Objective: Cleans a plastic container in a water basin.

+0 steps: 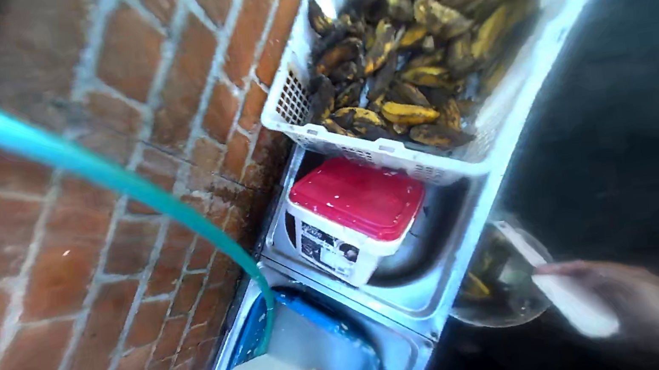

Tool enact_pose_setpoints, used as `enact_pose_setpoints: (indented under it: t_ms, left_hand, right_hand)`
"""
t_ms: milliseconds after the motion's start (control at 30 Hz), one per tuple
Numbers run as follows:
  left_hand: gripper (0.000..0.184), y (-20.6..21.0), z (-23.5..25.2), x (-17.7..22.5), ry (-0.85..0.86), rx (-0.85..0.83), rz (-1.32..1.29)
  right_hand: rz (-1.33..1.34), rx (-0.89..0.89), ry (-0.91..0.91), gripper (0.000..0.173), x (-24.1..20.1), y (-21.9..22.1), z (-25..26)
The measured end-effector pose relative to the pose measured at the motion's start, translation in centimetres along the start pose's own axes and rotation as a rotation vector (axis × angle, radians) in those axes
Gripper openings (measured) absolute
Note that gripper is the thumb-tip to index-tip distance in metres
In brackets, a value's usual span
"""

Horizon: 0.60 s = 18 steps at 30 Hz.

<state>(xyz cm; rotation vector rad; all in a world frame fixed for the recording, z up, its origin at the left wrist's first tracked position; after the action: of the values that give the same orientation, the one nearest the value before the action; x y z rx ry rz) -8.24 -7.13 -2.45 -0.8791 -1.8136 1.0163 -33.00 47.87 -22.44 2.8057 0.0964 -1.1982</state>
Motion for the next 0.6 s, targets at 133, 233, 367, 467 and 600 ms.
enact_pose_setpoints:
  t_ms: [133,233,367,467,600]
  left_hand:
    - [0.053,1.3,1.1,-0.3,0.074,0.064,-0.023]
    - [0.061,1.8,2.1,0.2,0.106,-0.067,0.04]
    - [0.057,-1.9,3.2,1.6,0.187,-0.136,-0.155]
    - [0.055,-10.6,4.2,6.0,0.339,0.071,-0.198]
    - [0.05,-24.4,4.4,15.4,0.657,0.346,-0.219]
  right_hand:
    - [-0.075,-0.042,-0.125,0.034,-1.3,0.0,-7.7]
    - [-0.147,-0.114,-0.196,0.048,-3.9,2.5,-13.3]
    - [-0.145,-0.165,-0.196,0.044,-5.8,7.9,-19.4]
    - [-0.323,-0.139,-0.271,0.022,-6.3,11.7,-21.5]
    - [-0.393,-0.245,-0.184,0.022,-4.8,18.6,-22.4]
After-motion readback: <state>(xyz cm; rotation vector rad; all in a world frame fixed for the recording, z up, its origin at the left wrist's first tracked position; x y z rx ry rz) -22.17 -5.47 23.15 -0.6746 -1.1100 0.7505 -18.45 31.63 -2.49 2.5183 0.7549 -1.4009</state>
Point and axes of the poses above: each hand's wrist, its own z-axis towards the middle knuckle, its own y-axis out of the palm, x = y × z, the point moved 7 cm from there along z, towards the middle knuckle, and after that the axes turned 10 degrees about y, right-handed, at the moved point
